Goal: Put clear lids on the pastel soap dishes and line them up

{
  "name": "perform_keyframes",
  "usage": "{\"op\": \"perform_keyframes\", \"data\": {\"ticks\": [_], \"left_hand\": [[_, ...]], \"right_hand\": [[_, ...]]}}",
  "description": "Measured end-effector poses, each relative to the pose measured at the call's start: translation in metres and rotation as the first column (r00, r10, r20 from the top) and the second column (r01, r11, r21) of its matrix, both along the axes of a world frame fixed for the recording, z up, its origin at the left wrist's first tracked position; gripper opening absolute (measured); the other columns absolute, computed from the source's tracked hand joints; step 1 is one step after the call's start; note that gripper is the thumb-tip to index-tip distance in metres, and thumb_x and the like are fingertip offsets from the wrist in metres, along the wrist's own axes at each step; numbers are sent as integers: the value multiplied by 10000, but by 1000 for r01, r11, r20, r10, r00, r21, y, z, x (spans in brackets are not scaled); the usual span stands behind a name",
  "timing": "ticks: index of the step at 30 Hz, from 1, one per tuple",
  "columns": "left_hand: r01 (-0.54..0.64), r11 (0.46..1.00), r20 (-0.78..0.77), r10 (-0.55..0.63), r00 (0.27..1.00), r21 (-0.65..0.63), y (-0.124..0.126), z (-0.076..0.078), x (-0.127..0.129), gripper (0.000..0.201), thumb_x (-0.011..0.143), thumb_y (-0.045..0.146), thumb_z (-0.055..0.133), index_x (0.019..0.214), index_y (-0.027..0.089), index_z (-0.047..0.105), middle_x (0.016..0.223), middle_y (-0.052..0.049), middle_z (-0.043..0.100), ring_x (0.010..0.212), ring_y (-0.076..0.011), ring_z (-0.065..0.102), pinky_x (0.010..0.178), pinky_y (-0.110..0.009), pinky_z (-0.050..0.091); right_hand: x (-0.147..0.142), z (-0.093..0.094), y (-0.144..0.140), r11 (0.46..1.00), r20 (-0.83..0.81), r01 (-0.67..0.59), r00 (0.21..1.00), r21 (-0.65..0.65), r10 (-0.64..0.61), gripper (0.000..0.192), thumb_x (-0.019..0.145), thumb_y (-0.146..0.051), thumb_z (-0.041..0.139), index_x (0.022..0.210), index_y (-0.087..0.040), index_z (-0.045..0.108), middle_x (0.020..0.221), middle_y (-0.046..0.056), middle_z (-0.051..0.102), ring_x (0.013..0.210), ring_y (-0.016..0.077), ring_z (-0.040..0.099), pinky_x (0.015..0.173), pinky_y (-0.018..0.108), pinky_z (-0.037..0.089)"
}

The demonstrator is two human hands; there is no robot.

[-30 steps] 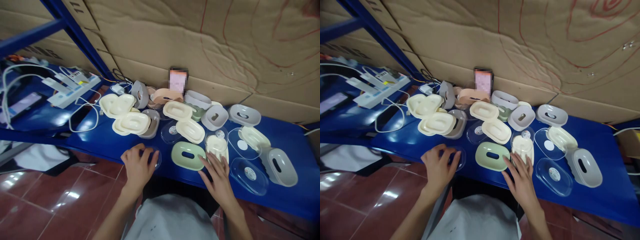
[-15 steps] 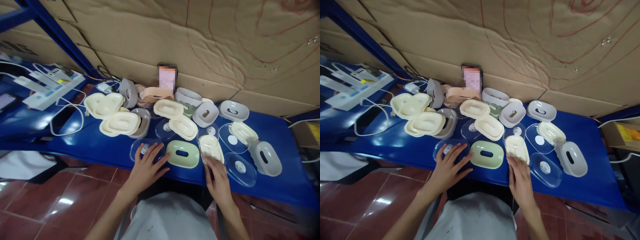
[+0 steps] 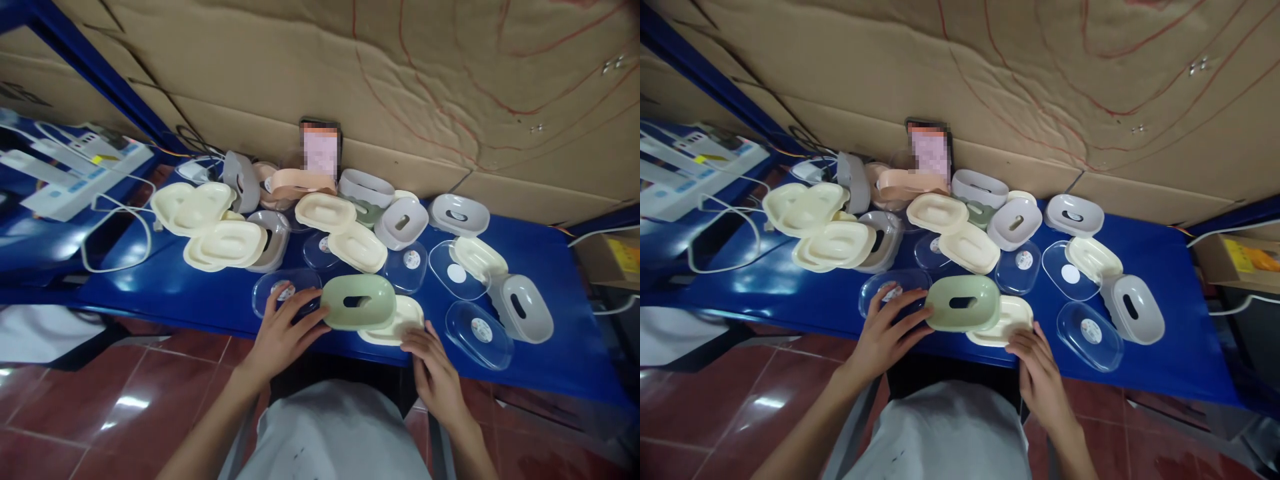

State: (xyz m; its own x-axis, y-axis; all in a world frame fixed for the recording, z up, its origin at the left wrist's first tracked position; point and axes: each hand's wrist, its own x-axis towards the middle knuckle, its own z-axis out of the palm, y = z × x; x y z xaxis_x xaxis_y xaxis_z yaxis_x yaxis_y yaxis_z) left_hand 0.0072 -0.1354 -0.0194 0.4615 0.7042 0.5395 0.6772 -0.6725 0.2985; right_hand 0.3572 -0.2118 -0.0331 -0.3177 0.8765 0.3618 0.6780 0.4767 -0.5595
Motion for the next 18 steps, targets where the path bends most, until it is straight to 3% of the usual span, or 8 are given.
{"op": "perform_keyframes", "data": {"ticks": [2, 4, 7, 11, 14, 18], "left_hand": [[12, 1000, 5, -12, 1000, -5, -3, 2, 6, 234, 1041, 277, 731, 1265, 219, 695, 1334, -158, 736, 1220, -265, 727, 1252, -607, 393], [26, 1000, 9, -26, 1000, -9, -7, 4, 16, 218, 1051, 275, 717, 1263, 229, 698, 1324, -143, 737, 1214, -249, 728, 1268, -594, 380], [56, 998, 2, -56, 998, -19, -12, 5, 32, 199, 1060, 272, 702, 1256, 237, 705, 1309, -119, 738, 1227, -232, 719, 1285, -571, 365], [67, 996, -18, -68, 997, -59, -14, 4, 49, 216, 1060, 291, 700, 1271, 248, 705, 1312, -111, 722, 1253, -247, 694, 1279, -585, 377], [87, 992, -13, -88, 996, -94, -15, 3, 55, 204, 1053, 308, 703, 1246, 245, 705, 1378, -128, 687, 1336, -273, 647, 1251, -571, 431], [135, 984, -51, -142, 989, -116, -17, 2, 58, 205, 1044, 360, 710, 1186, 212, 697, 1476, -150, 642, 1386, -287, 614, 1224, -522, 482]], "right_hand": [[-9, -4, 0, 998, -57, 41, 998, 41, -38, 400, 982, -15, 570, 1263, -281, 674, 1220, 44, 739, 1245, 222, 721, 1218, 554, 527], [-15, -6, -1, 981, -163, 167, 975, 98, -150, 431, 963, -72, 671, 1333, -291, 645, 1329, 80, 678, 1305, 261, 692, 1156, 550, 577], [-12, -3, 1, 960, -164, 264, 955, 95, -246, 582, 954, -210, 766, 1489, -307, 559, 1575, 143, 522, 1476, 353, 565, 1162, 630, 551], [-1, 9, 15, 994, 129, 105, 987, -35, -99, 619, 1021, -334, 724, 1598, -343, 502, 1745, 123, 369, 1624, 397, 364, 1230, 674, 473], [1, 13, 23, 995, 173, 36, 985, -95, -19, 624, 1059, -327, 672, 1641, -359, 451, 1754, 102, 375, 1609, 362, 404, 1238, 635, 488], [-3, 11, 25, 998, 236, 13, 972, -54, 0, 651, 1078, -293, 638, 1679, -380, 405, 1769, 91, 357, 1608, 352, 409, 1235, 611, 498]]}}
